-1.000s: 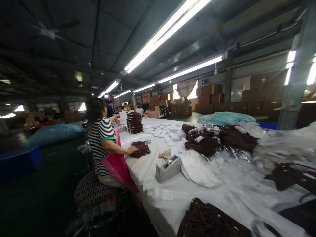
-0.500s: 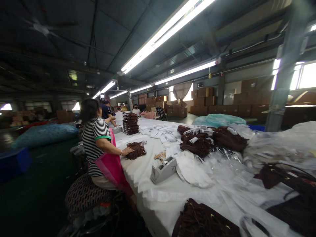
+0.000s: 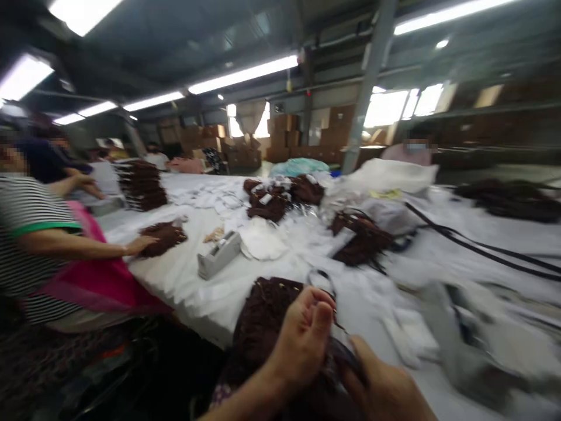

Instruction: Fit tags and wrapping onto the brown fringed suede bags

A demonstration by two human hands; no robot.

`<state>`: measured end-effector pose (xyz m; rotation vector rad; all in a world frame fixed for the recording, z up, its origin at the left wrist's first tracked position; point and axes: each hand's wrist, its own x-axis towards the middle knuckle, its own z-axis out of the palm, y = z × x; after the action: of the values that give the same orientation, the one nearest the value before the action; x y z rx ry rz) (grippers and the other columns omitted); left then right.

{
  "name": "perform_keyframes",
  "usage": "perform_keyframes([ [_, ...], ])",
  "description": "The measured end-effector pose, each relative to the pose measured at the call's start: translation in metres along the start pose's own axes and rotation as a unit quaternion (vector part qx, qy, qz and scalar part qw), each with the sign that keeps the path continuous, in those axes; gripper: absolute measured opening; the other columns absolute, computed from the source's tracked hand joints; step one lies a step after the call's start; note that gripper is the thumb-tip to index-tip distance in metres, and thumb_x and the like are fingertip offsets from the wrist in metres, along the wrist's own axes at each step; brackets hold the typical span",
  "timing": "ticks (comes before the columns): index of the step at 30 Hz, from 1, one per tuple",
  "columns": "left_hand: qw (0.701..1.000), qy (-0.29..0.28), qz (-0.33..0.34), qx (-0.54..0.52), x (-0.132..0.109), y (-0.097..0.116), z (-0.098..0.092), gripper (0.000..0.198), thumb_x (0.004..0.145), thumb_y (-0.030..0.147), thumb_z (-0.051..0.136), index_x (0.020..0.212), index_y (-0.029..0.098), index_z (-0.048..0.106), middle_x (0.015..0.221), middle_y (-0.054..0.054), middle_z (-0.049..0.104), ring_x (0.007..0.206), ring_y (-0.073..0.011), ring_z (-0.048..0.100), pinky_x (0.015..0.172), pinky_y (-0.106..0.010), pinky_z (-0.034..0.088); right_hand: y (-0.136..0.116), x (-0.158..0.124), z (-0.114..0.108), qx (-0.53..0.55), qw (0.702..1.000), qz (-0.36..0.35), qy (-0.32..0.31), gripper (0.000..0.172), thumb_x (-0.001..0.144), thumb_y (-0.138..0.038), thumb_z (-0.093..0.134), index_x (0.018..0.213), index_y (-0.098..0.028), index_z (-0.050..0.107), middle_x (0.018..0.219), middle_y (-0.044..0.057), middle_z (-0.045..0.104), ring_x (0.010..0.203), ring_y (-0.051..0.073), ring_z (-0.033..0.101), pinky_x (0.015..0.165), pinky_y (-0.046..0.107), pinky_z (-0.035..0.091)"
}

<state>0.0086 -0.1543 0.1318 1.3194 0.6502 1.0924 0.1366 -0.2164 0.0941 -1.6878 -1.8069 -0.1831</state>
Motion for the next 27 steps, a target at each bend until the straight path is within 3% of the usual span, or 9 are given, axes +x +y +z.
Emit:
perform_keyframes([
  [2,0.976,-0.153,-0.031,0.153,-0.001,0.006,-0.009,0.057,0.078,0.066,0.055,0.106,0.017,0.055,0.059,0.004,0.046,0.05,-0.0104,0.039,0.047,-0.02,0.027,-0.002,-0.006,-0.012,0.001,0.996,-0.048,-0.073,0.016,0.091,-0.03,0.05,0.089,-0.019,0.061,0.062,0.002,0.062,0.051,0.015,0.06,0.046,0.021,0.038],
  [5,0.934,-0.243,-0.02,0.263,0.003,0.014,-0.017,0.04,0.083,0.051,0.058,0.103,0.017,0.063,0.066,-0.001,0.059,0.057,-0.0134,0.05,0.053,-0.021,0.034,-0.006,0.008,-0.027,0.056,0.985,-0.091,-0.135,0.011,0.089,-0.026,0.054,0.085,-0.018,0.06,0.068,0.003,0.065,0.053,0.013,0.06,0.047,0.019,0.036],
  [8,0.967,-0.194,-0.027,0.164,0.006,0.023,-0.013,0.032,0.086,0.045,0.056,0.086,0.015,0.067,0.069,-0.003,0.062,0.06,-0.0128,0.053,0.055,-0.019,0.04,-0.01,0.023,-0.042,0.094,0.985,-0.067,-0.131,0.018,0.088,-0.035,0.058,0.085,-0.018,0.056,0.067,0.001,0.064,0.055,0.014,0.06,0.05,0.021,0.036],
  [11,0.997,-0.047,-0.066,-0.015,0.013,0.028,-0.009,0.032,0.081,0.046,0.063,0.083,0.014,0.066,0.059,0.002,0.056,0.046,-0.0073,0.046,0.043,-0.015,0.035,-0.009,0.022,-0.041,0.105,0.987,-0.044,-0.114,0.029,0.093,-0.045,0.048,0.079,-0.019,0.049,0.061,0.0,0.06,0.049,0.014,0.055,0.046,0.022,0.032],
  [14,0.983,0.067,-0.086,-0.146,0.025,0.032,-0.013,0.032,0.073,0.043,0.073,0.085,0.015,0.065,0.047,0.008,0.044,0.033,-0.0031,0.031,0.032,-0.012,0.024,-0.005,0.0,-0.018,0.124,0.989,-0.028,-0.074,0.035,0.099,-0.043,0.03,0.075,-0.021,0.043,0.057,-0.001,0.055,0.045,0.013,0.051,0.045,0.023,0.031],
  [17,0.97,0.125,-0.057,-0.2,0.037,0.036,-0.019,0.033,0.068,0.039,0.078,0.087,0.015,0.064,0.043,0.011,0.036,0.029,-0.0023,0.025,0.029,-0.012,0.02,0.002,-0.026,0.009,0.154,0.986,-0.005,-0.063,0.035,0.1,-0.039,0.025,0.08,-0.02,0.046,0.06,0.0,0.056,0.048,0.013,0.052,0.049,0.023,0.036],
  [20,0.98,0.096,-0.027,-0.175,0.043,0.038,-0.021,0.032,0.073,0.039,0.075,0.091,0.015,0.064,0.043,0.011,0.035,0.031,-0.0029,0.027,0.031,-0.012,0.023,0.011,-0.026,0.009,0.195,0.977,-0.013,-0.087,0.041,0.099,-0.047,0.026,0.088,-0.019,0.054,0.072,0.004,0.062,0.061,0.016,0.059,0.057,0.024,0.044],
  [24,0.999,-0.024,0.002,-0.041,0.04,0.043,-0.01,0.028,0.082,0.04,0.065,0.096,0.016,0.065,0.047,0.008,0.038,0.037,-0.004,0.031,0.036,-0.013,0.025,0.007,0.017,-0.031,0.25,0.966,0.021,-0.069,0.058,0.086,-0.061,0.05,0.124,-0.017,0.049,0.111,0.012,0.062,0.097,0.024,0.061,0.081,0.031,0.049],
  [27,0.996,-0.074,0.049,0.015,0.038,0.056,0.002,0.023,0.085,0.038,0.063,0.092,0.016,0.065,0.05,0.006,0.042,0.04,-0.0043,0.034,0.039,-0.013,0.026,-0.013,0.047,-0.048,0.287,0.955,0.045,-0.056,0.047,0.084,-0.053,0.056,0.114,-0.017,0.054,0.095,0.007,0.065,0.081,0.02,0.061,0.068,0.026,0.049],
])
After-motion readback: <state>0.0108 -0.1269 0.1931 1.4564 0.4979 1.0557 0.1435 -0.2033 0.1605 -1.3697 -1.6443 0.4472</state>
